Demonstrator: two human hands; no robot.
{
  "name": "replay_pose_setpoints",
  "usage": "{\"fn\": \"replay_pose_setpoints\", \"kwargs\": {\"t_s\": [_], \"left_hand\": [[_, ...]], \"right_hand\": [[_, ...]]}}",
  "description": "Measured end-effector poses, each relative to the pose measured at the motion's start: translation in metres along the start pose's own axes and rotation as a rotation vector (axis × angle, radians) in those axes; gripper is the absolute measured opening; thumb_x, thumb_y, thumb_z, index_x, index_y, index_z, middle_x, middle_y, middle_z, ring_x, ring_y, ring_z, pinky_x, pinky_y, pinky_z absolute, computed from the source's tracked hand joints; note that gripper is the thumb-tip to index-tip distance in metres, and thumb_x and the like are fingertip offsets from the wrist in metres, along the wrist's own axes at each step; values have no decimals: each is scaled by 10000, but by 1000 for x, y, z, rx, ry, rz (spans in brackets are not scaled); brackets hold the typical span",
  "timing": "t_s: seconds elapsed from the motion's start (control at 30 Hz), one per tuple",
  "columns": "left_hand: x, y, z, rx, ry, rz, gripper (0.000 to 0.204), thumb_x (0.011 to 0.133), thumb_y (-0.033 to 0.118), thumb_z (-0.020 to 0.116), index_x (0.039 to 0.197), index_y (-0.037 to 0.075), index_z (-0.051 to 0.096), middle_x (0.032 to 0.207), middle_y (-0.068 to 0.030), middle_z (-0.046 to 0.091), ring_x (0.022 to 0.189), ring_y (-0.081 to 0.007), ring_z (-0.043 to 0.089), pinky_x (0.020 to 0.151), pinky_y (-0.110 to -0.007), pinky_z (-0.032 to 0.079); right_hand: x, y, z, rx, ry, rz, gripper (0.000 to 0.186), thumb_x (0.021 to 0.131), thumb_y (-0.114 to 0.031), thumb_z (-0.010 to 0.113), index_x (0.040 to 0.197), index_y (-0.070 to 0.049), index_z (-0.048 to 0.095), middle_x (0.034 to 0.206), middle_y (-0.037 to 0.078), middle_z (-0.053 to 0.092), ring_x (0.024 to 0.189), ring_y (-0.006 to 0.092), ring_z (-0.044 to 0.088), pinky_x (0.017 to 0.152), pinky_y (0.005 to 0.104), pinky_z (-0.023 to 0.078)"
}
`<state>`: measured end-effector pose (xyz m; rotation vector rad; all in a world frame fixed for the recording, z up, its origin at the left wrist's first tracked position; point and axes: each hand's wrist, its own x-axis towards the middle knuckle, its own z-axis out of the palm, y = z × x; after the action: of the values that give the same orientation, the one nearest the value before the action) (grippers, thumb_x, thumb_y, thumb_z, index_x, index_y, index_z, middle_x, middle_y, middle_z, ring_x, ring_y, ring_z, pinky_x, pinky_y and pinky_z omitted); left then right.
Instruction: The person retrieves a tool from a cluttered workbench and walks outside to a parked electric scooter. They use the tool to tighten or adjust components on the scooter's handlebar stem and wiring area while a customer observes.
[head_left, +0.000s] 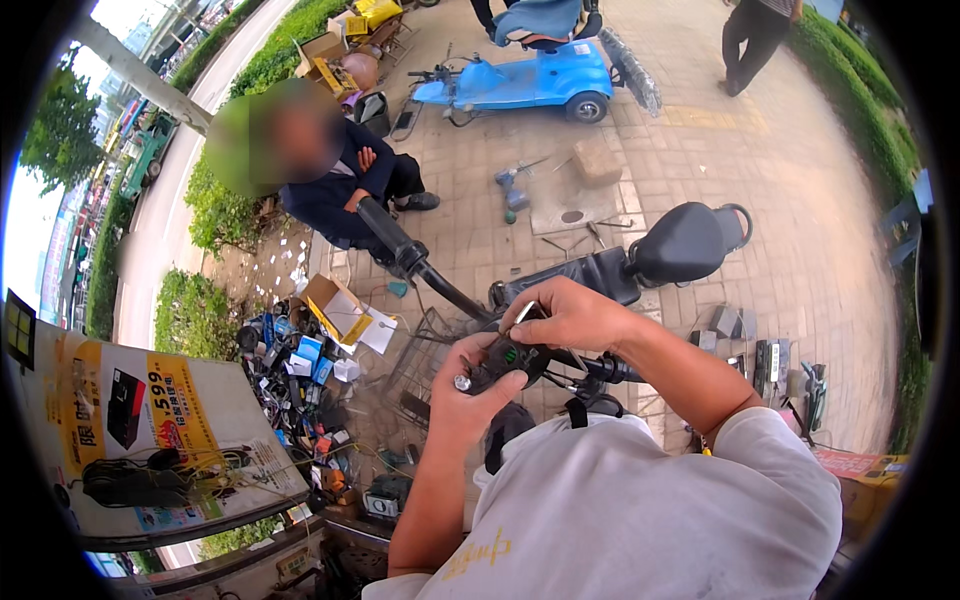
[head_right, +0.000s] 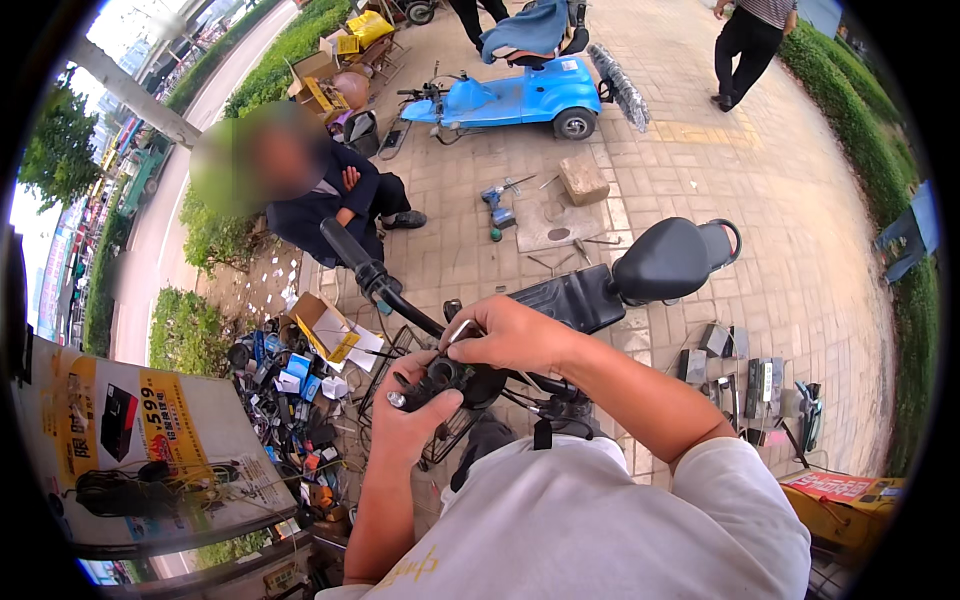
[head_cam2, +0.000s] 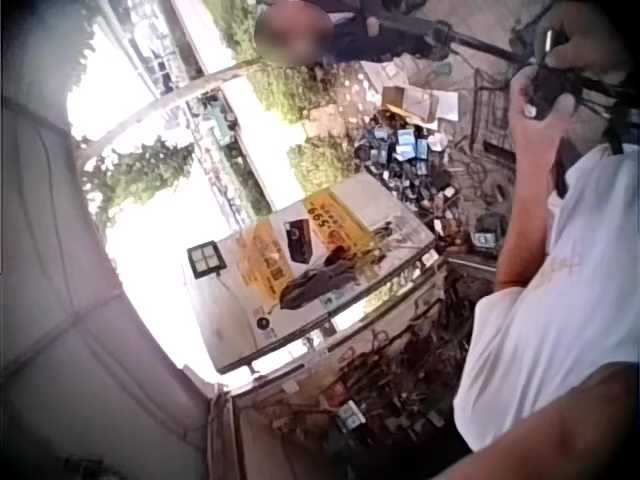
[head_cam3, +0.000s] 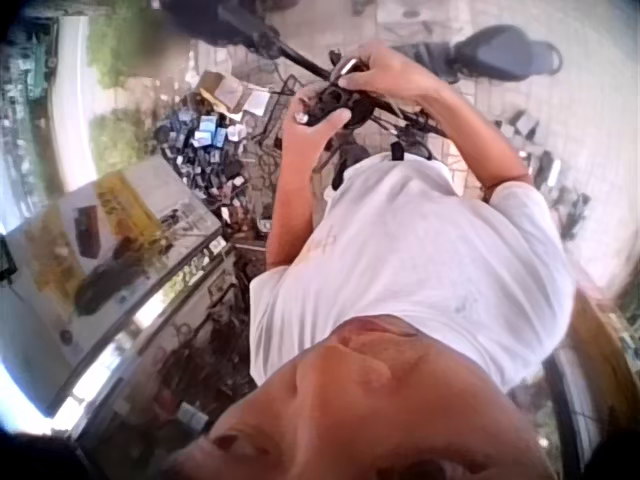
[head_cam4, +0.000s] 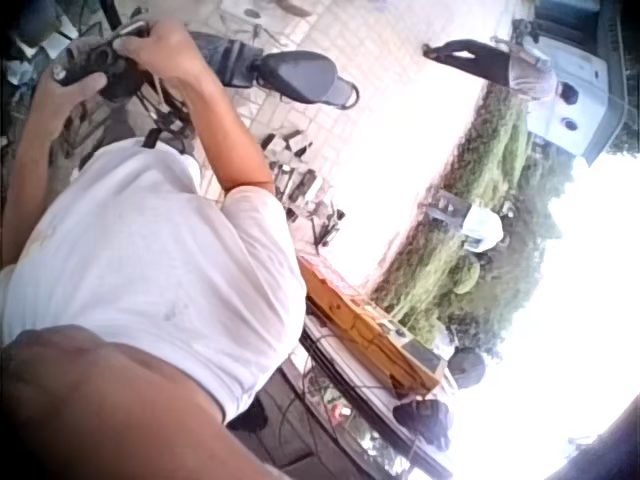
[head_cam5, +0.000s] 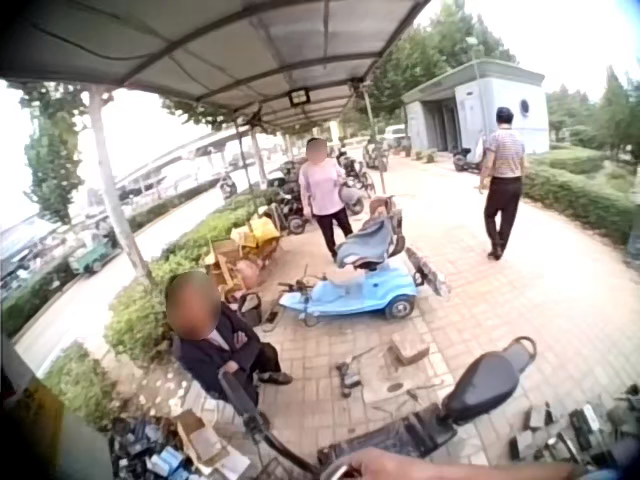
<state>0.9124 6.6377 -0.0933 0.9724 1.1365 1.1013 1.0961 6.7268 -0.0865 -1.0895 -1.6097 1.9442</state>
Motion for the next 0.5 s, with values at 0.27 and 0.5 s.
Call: {"fn": "replay_pose_setpoints", "kwargs": {"t_s": [0.27,0.5], "left_hand": [[38,10,-50,-41,-147,-49,521,726,67,773,1175,-30,528,1021,-64,609,899,-112,570,803,-240,458],[63,-10,-75,-102,-229,21,518,730,40,760,1188,-36,529,1027,-61,607,900,-114,566,825,-253,453]], "right_hand": [[35,-10,23,-144,222,-67,319,835,-253,656,967,37,670,750,45,621,620,96,508,570,253,430],[48,-39,38,-175,355,199,390,820,-304,679,924,72,661,712,75,602,596,127,513,528,301,424]]}}
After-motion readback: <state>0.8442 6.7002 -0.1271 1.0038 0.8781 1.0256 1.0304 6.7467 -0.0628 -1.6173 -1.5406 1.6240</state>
